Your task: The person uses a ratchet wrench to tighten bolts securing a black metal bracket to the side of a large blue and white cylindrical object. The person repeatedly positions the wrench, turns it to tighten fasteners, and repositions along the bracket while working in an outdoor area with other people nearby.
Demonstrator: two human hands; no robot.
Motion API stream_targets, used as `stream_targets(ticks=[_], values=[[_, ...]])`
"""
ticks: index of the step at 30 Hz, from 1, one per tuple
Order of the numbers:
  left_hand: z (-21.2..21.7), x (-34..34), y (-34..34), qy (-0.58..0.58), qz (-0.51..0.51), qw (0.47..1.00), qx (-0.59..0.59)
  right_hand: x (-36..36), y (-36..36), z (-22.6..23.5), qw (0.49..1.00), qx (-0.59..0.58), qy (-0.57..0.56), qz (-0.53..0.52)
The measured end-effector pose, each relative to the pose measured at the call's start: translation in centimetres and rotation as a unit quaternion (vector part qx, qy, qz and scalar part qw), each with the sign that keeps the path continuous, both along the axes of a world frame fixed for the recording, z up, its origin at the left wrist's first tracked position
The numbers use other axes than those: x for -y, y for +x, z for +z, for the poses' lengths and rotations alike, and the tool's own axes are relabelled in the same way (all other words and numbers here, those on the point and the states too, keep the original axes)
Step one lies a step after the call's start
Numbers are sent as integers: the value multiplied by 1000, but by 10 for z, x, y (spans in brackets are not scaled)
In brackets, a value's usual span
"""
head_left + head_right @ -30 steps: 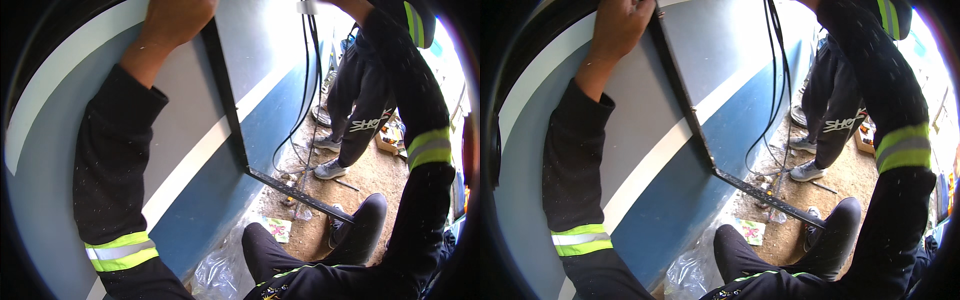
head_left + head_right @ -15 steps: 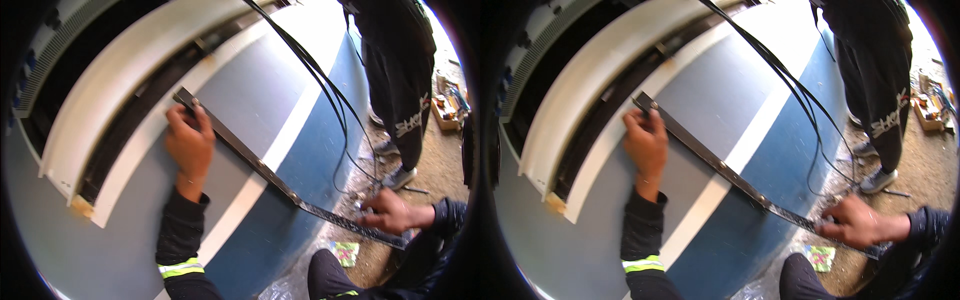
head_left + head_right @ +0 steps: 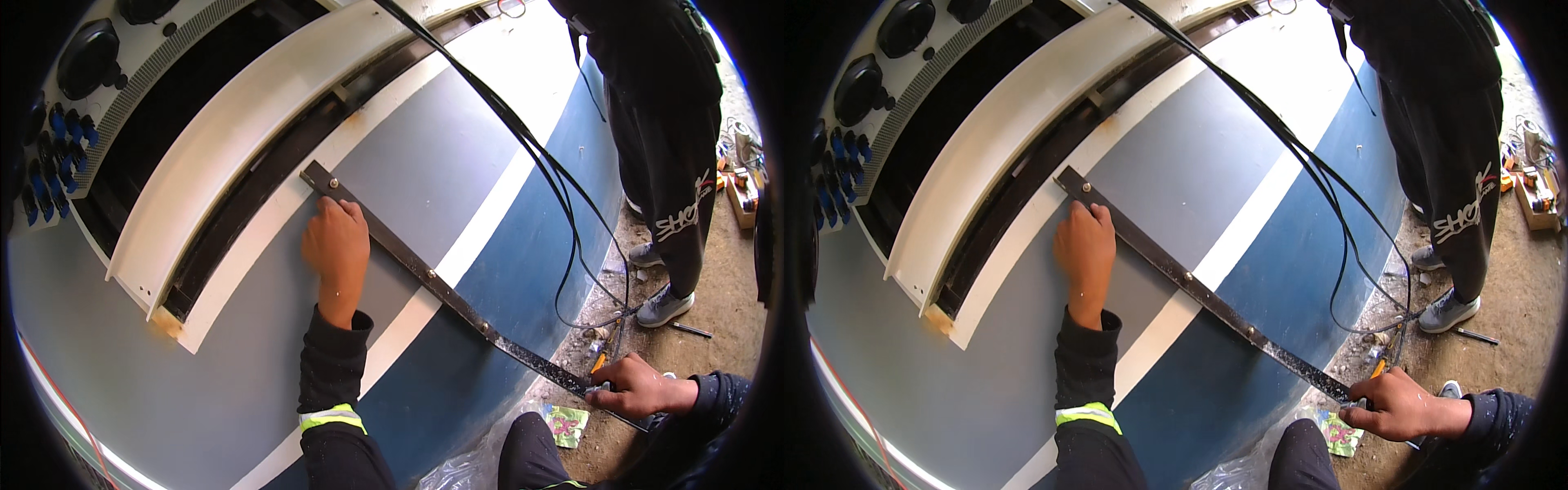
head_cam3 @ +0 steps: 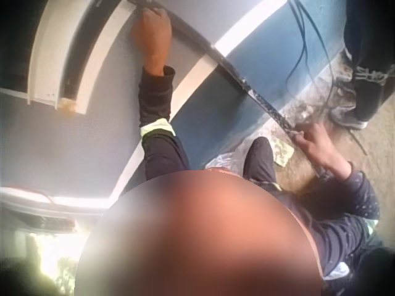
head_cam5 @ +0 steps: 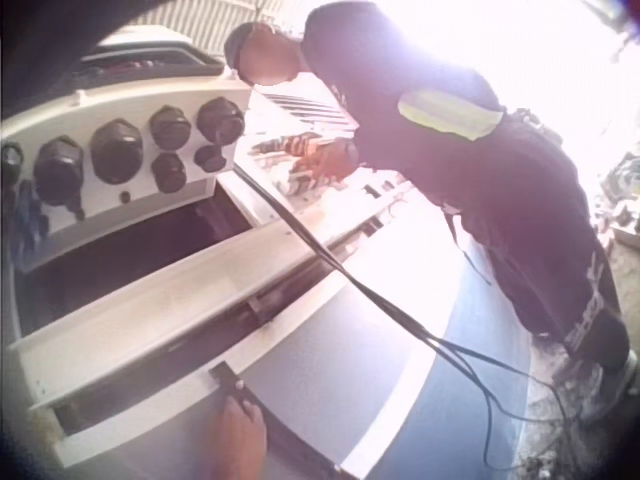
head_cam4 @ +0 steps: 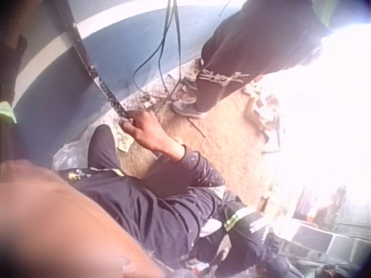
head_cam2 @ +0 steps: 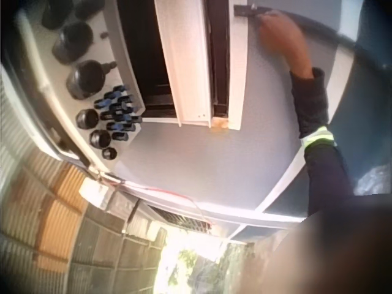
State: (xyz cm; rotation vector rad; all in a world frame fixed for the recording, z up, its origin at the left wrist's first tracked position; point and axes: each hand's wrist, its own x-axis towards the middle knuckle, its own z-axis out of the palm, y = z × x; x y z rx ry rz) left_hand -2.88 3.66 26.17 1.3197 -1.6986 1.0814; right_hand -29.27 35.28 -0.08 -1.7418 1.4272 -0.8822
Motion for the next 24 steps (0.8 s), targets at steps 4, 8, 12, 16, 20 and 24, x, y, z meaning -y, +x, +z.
stream_targets(ticks=[4, 8, 12, 16, 20, 24], values=[[4, 10, 2, -27, -6, 1000, 6, -3, -4, -7, 999, -49, -2, 3], [-5, 8, 23, -10, -140, 990, -8, -2, -16, -11, 997, -11, 11, -71], [-101, -40, 40, 62, -240, 955, -160, -2, -25, -10, 987, 64, -41, -142], [-241, -73, 26, 311, -175, 919, -169, -5, -29, -7, 981, 73, -34, -177], [-290, -45, 8, 327, -117, 929, -130, -6, -27, -10, 983, 59, -33, -172], [-286, -30, 7, 340, -114, 921, -151, -8, -24, -8, 983, 49, 9, -175]])
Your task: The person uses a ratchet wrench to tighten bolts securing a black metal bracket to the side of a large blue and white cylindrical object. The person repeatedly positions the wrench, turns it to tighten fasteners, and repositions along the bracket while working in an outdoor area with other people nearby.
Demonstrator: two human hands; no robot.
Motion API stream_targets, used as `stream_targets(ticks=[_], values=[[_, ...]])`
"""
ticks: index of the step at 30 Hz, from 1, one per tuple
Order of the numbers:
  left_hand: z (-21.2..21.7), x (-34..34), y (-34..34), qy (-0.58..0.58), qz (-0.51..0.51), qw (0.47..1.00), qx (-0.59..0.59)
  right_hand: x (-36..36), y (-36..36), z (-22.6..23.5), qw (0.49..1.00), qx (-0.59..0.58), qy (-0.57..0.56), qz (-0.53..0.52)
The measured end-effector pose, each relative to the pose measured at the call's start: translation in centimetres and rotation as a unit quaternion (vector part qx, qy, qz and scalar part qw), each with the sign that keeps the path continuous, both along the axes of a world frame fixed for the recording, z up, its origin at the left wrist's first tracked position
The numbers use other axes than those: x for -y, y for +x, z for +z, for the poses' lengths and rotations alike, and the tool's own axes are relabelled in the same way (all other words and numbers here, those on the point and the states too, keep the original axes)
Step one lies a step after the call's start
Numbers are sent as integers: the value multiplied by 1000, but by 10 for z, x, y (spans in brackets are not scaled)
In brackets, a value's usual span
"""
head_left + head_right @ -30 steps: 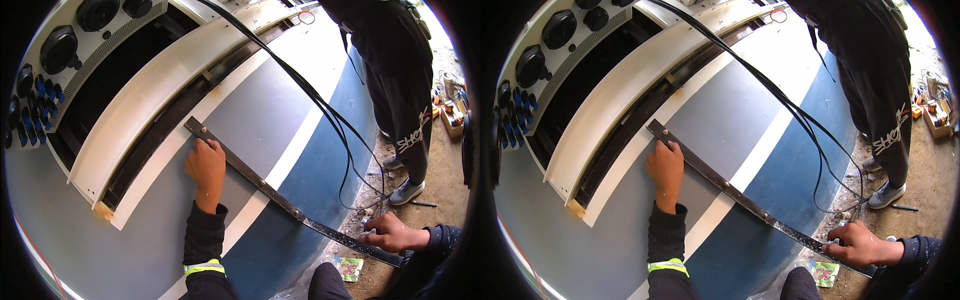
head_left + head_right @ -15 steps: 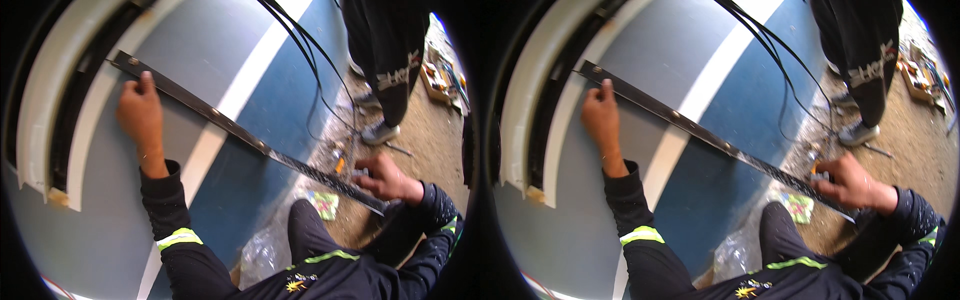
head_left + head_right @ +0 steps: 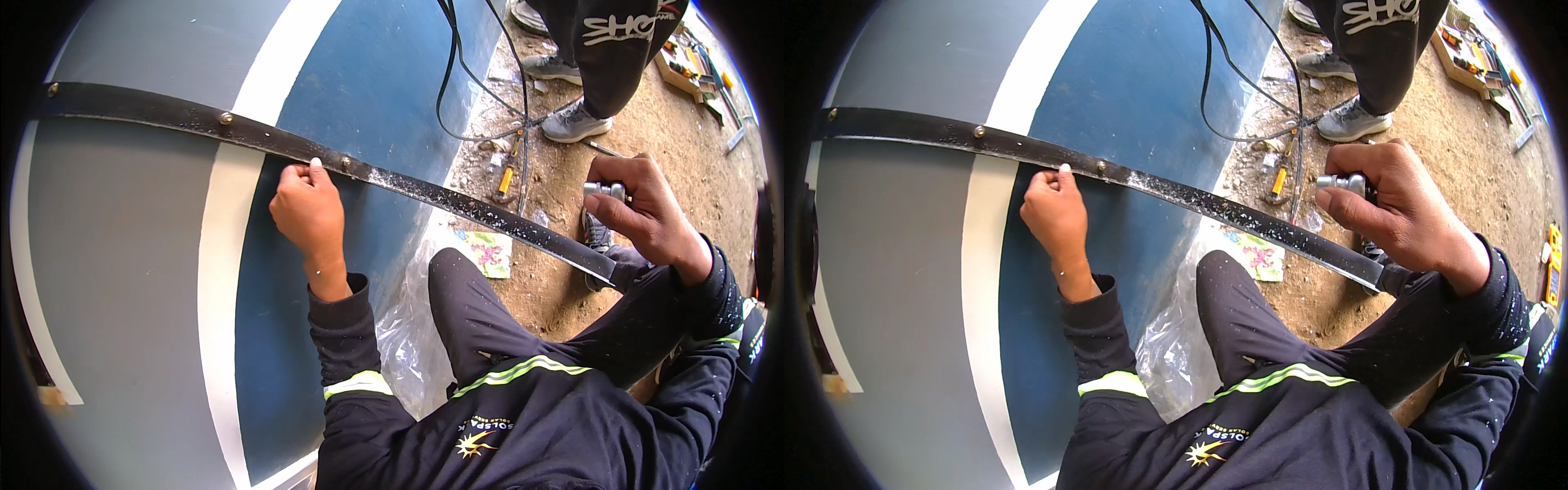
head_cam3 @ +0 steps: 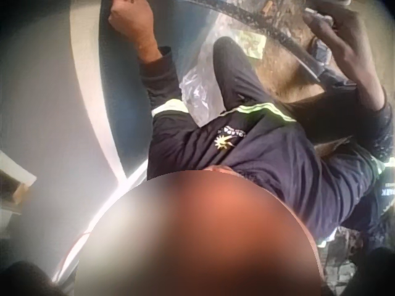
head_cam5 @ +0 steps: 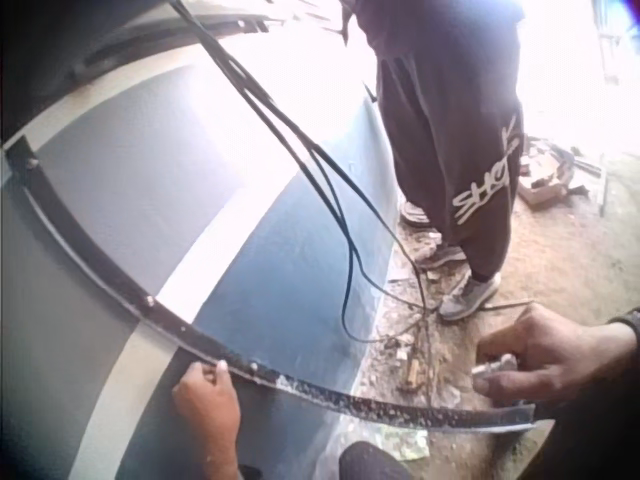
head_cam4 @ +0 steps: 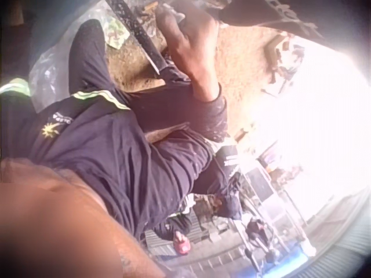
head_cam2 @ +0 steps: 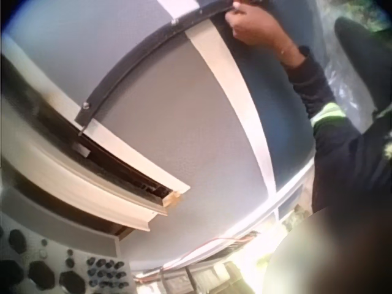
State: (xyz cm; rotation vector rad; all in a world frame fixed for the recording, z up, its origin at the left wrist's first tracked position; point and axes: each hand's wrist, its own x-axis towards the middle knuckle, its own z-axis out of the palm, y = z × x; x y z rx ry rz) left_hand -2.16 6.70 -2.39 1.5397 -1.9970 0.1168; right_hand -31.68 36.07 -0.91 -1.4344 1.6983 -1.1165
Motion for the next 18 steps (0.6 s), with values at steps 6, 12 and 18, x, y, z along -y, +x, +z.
stream_targets(ticks=[6, 12, 18], values=[[-7, 0, -6, -59, -32, 998, -11, 3, -5, 2, 986, -19, 152, -61], [-15, 4, -1, -56, -48, 994, -76, 14, -13, -13, 986, -16, 158, -41], [-67, -11, 7, 46, -75, 959, -270, 10, -15, -19, 990, -49, 123, -50]])
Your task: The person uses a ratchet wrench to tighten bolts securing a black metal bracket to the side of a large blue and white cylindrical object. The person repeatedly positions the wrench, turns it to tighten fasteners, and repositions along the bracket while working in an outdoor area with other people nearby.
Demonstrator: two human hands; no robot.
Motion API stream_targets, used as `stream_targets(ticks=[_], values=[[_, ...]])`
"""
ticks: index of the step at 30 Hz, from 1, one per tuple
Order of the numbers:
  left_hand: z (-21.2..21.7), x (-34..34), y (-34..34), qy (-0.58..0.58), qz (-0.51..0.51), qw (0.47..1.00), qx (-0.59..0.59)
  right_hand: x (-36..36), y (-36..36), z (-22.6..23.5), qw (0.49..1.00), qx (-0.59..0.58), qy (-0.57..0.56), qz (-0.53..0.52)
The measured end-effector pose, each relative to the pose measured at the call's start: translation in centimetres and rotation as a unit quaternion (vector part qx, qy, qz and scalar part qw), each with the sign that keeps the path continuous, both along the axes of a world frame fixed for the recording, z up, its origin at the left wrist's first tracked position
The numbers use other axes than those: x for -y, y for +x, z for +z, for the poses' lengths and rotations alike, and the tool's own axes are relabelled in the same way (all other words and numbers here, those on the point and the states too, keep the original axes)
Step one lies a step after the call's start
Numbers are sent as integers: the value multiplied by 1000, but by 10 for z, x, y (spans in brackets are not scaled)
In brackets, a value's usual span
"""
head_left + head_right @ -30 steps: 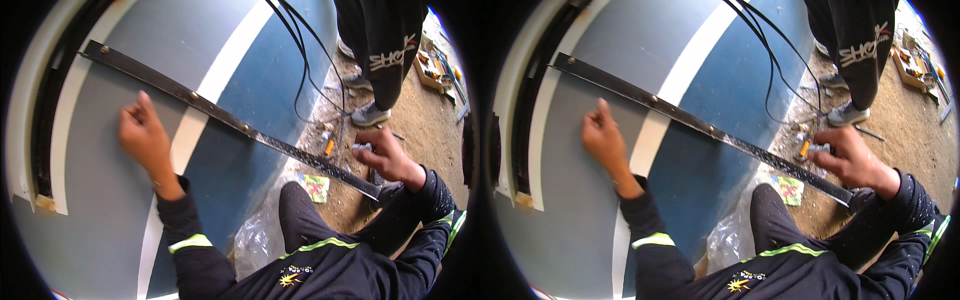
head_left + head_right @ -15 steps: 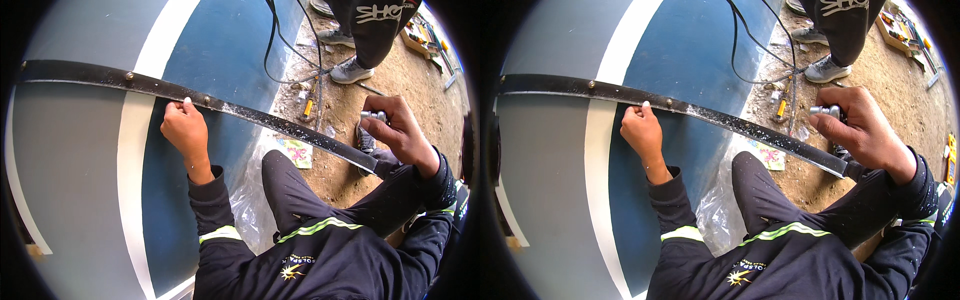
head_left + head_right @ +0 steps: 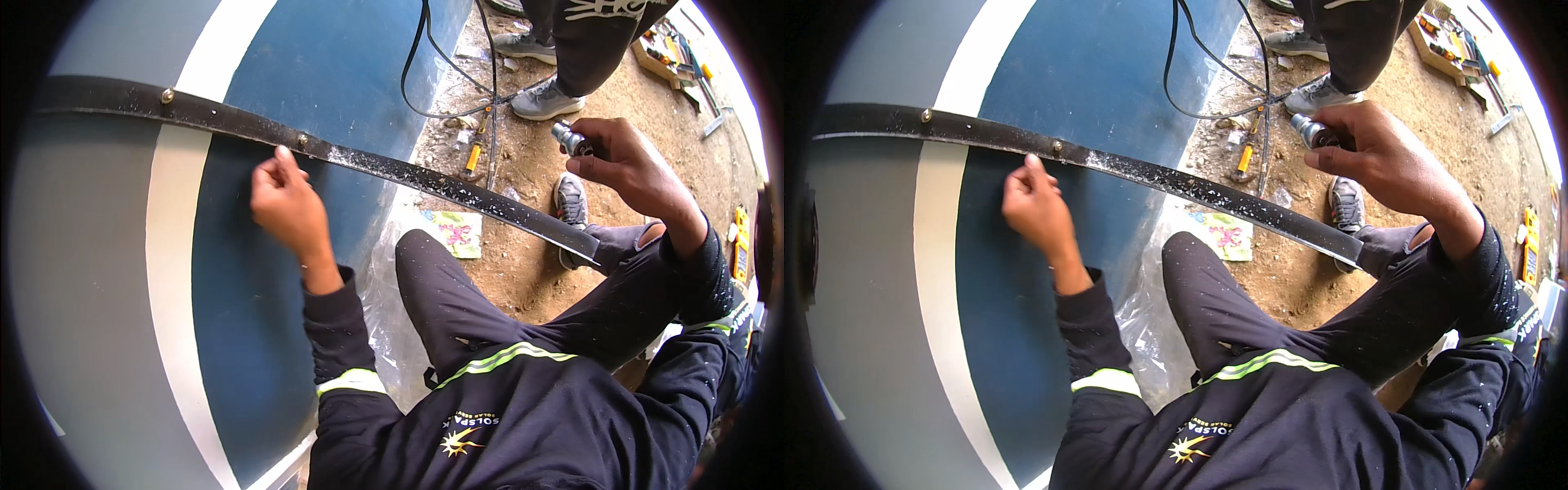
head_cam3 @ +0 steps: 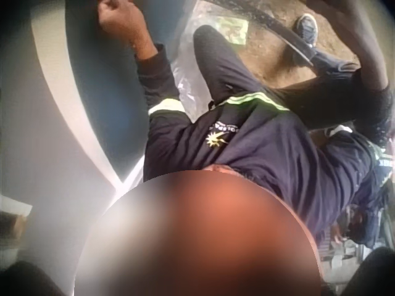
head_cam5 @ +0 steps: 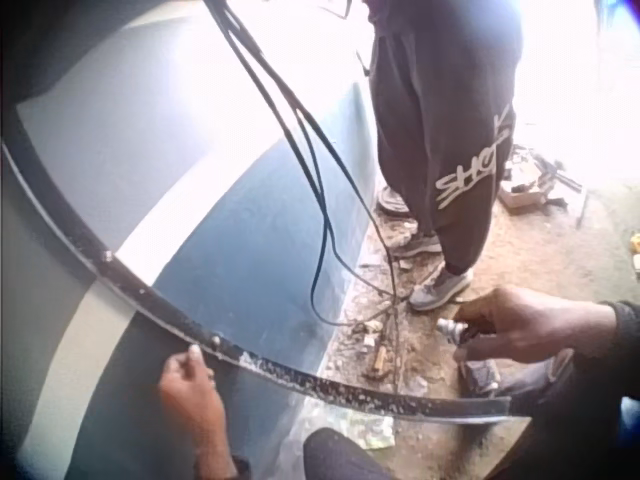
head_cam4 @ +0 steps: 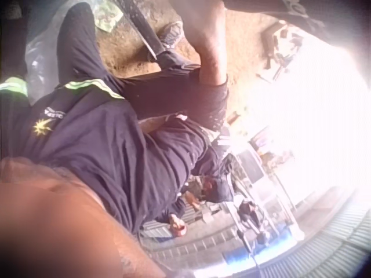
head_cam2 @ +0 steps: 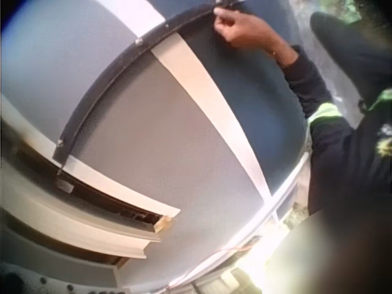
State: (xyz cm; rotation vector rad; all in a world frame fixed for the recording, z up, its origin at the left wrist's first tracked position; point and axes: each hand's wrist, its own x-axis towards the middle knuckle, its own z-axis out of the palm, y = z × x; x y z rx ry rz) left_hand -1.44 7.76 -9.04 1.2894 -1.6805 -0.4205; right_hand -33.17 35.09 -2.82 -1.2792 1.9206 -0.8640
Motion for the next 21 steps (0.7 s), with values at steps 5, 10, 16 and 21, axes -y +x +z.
stream_targets(ticks=[5, 10, 16, 21], values=[[-87, -58, -13, 456, -163, 836, -258, 4, -9, -11, 996, 87, -20, -27], [-129, -68, -32, 434, -247, 727, -472, 10, -16, -31, 994, 107, -13, -28], [-124, -70, -38, 425, -246, 714, -499, 16, -11, -33, 999, 27, -22, -21], [-131, -65, -35, 437, -247, 706, -499, 60, -1, -17, 999, 28, 36, 6]])
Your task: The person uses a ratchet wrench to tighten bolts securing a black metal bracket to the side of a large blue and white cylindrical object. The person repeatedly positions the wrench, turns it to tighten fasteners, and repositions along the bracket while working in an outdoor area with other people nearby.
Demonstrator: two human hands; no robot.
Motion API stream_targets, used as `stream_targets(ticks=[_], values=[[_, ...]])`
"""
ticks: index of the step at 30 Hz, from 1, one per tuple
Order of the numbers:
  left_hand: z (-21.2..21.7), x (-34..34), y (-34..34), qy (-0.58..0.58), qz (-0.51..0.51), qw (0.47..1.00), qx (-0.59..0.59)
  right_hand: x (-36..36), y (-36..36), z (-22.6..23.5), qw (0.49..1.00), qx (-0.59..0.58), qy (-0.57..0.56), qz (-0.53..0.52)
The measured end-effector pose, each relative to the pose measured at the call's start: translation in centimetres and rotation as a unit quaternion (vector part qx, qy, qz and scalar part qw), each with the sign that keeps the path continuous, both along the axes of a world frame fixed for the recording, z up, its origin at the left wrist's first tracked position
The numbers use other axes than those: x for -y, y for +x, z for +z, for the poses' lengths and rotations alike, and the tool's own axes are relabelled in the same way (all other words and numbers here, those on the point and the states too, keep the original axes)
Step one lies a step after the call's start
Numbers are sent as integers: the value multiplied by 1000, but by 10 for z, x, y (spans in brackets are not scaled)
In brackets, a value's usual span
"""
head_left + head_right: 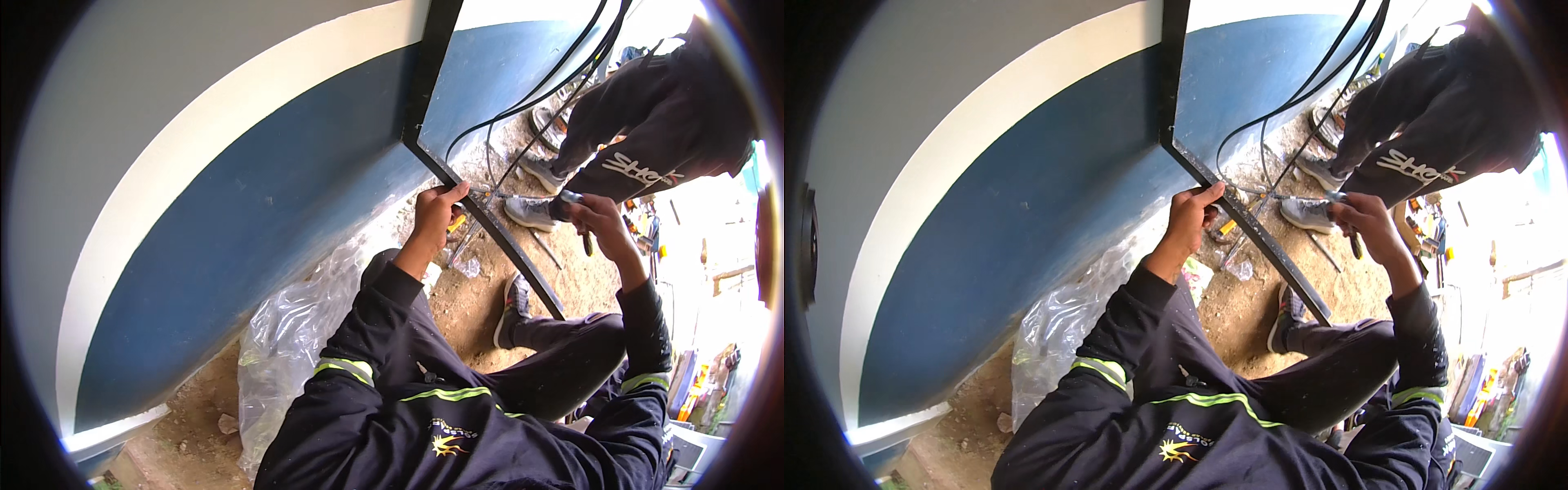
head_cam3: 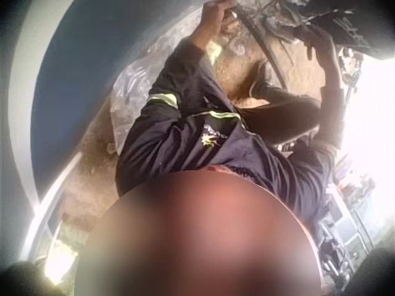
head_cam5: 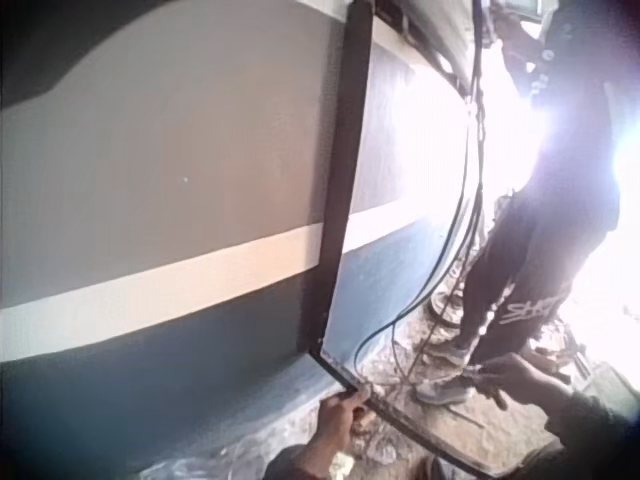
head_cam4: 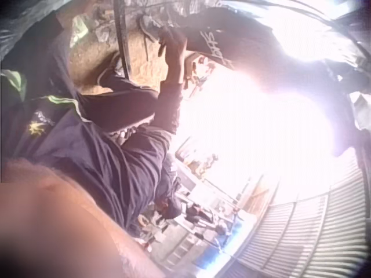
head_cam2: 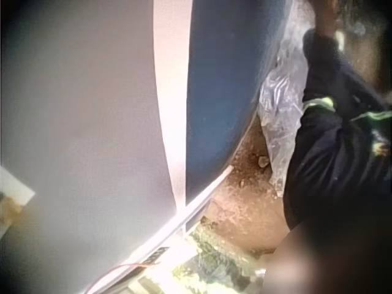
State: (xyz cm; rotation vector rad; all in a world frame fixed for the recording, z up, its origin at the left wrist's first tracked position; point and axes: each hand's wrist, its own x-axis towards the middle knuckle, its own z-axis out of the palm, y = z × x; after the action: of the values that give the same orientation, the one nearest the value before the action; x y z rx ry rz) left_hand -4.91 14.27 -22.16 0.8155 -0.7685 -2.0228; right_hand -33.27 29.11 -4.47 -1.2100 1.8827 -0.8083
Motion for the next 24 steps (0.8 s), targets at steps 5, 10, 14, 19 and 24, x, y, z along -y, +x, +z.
stream_targets(ticks=[5, 10, 14, 19, 24], values=[[0, 1, 4, -5, -24, 1000, 14, 62, 19, -16, 972, -72, -40, 222], [9, 2, 6, -21, -21, 999, 44, 113, 48, -63, 925, -199, -131, 296], [11, -1, 7, -12, 12, 996, 92, 171, 66, -87, 874, -191, -289, 341], [17, -11, 6, -4, 60, 988, 139, 236, 79, -87, 818, -159, -395, 387], [34, -15, 7, -8, 69, 977, 203, 269, 91, -78, 764, -191, -443, 428]])
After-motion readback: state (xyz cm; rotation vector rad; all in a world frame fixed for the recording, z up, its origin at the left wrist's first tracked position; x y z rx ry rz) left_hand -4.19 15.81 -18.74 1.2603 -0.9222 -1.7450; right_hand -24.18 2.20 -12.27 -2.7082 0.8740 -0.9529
